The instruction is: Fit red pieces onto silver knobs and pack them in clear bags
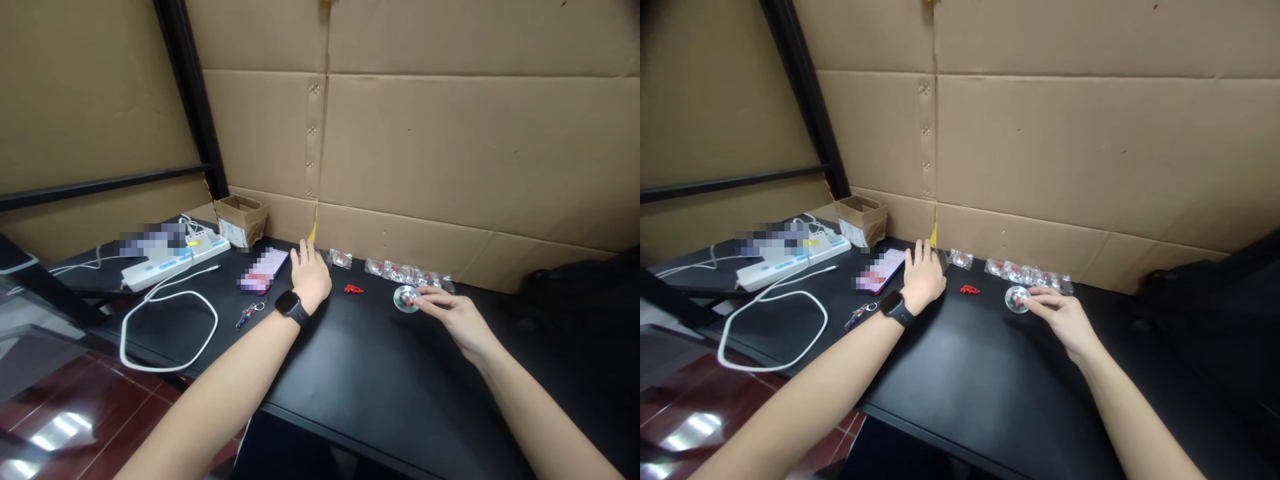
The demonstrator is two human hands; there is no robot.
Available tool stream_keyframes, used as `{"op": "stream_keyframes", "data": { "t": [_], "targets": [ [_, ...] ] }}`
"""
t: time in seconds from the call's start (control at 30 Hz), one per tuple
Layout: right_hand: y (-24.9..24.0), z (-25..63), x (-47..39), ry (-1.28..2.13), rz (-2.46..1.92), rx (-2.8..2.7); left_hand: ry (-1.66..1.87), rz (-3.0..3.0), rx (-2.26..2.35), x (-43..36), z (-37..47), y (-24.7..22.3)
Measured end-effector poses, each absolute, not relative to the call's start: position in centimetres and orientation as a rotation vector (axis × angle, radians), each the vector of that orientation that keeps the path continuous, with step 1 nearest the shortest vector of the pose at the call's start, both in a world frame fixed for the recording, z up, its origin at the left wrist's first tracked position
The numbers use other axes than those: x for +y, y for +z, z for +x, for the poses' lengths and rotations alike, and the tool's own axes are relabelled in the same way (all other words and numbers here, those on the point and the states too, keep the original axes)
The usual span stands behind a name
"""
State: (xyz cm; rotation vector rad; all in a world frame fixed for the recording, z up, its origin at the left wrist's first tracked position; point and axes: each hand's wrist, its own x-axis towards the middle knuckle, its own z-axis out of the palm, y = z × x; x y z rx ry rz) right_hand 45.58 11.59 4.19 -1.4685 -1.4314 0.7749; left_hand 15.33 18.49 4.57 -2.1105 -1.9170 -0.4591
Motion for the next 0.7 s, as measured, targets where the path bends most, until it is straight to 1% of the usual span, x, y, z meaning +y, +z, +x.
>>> {"op": "stream_keyframes", "data": {
  "t": [0.1,0.2,0.3,0.37,0.43,0.6,0.7],
  "targets": [
    [4.0,45.3,11.6,0.774,-1.462,-1.46,-0.712,-2.159,-1.769,16.4,17.0,6.4],
    [3.6,44.9,11.6,0.81,-1.423,-1.468,-1.007,-2.531,-1.385,14.3,19.0,7.2],
    [3.5,44.1,11.5,0.892,-1.354,-1.409,-1.349,-2.996,-0.936,13.5,20.5,6.1],
    [3.5,43.5,11.4,0.965,-1.292,-1.352,-1.6,-3.202,-0.803,13.6,21.2,4.8],
    [3.7,42.9,11.2,1.029,-1.237,-1.315,-1.806,-3.353,-0.783,13.8,21.5,3.9],
    [3.7,41.9,10.9,1.156,-1.164,-1.337,-2.133,-3.513,-0.886,14.3,21.8,3.2],
    [3.4,41.6,10.8,1.099,-1.178,-1.378,-2.282,-3.495,-1.041,14.6,22.1,3.1]
  ]
}}
